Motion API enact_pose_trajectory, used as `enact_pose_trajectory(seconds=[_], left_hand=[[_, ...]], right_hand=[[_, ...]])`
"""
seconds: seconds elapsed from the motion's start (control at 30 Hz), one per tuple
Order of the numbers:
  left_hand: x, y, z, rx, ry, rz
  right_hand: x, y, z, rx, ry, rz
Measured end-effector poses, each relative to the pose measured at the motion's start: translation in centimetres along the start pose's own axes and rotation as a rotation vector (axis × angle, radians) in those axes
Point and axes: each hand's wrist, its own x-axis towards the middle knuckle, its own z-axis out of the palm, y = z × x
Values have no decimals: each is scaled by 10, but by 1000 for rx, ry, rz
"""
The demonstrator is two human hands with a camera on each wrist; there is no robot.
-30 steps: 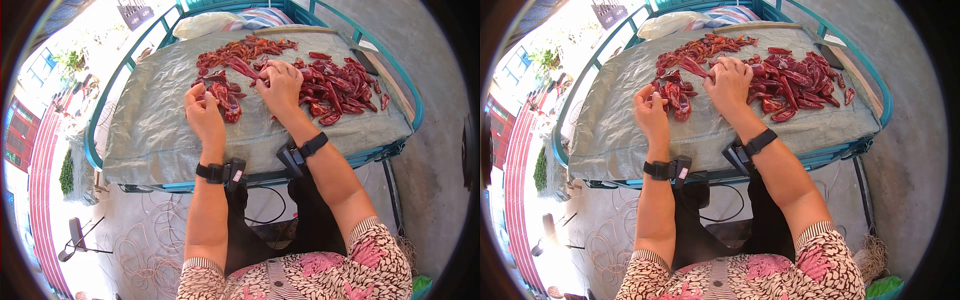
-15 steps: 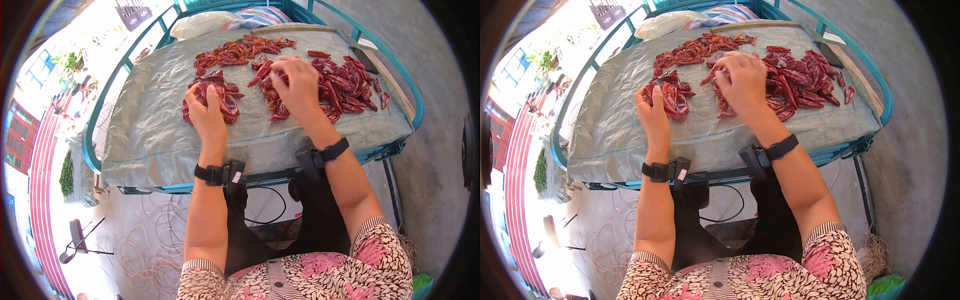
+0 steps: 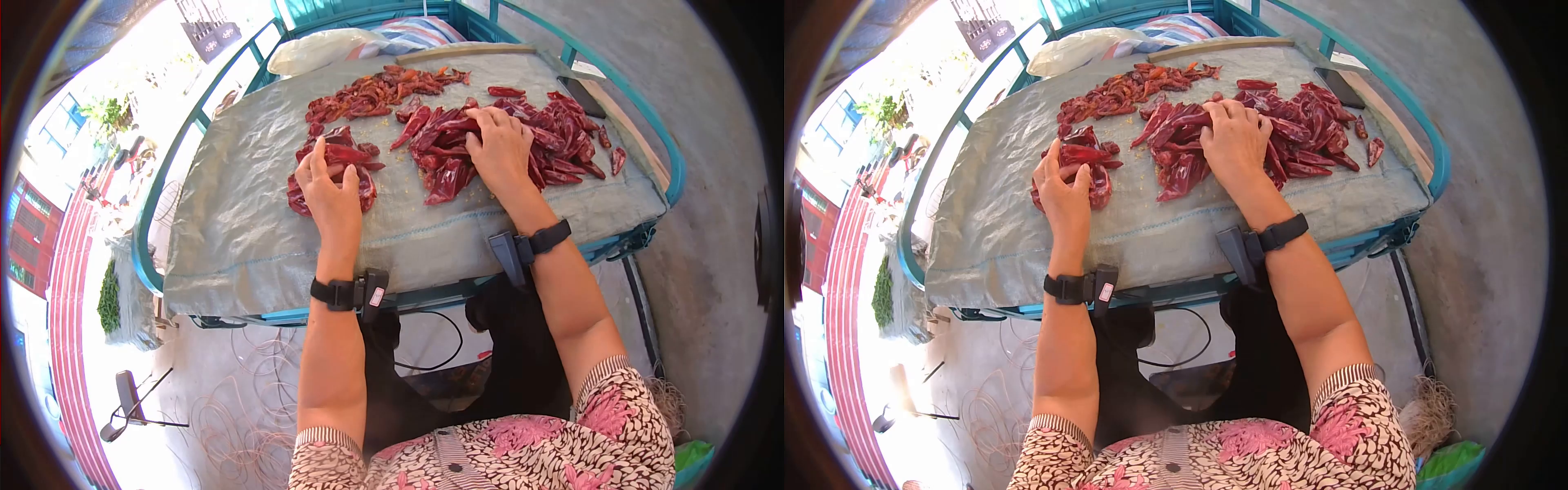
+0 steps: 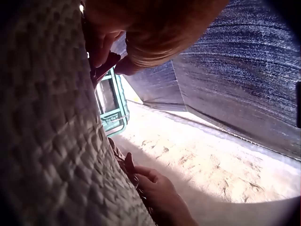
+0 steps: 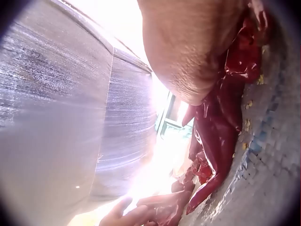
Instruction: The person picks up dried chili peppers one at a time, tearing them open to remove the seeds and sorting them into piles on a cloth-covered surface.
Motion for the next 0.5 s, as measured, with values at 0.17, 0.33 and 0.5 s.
enact_pose_trajectory(seconds=[0.17,0.33,0.5], left_hand=[[0,3,0,-280,-49,-107],[-1,1,2,-282,-151,-75],[-5,-2,8,-359,-227,-107]], right_hand=[[2,-1,-6,116,-31,46],[-2,1,-2,183,-28,39],[3,-6,-9,295,116,27]])
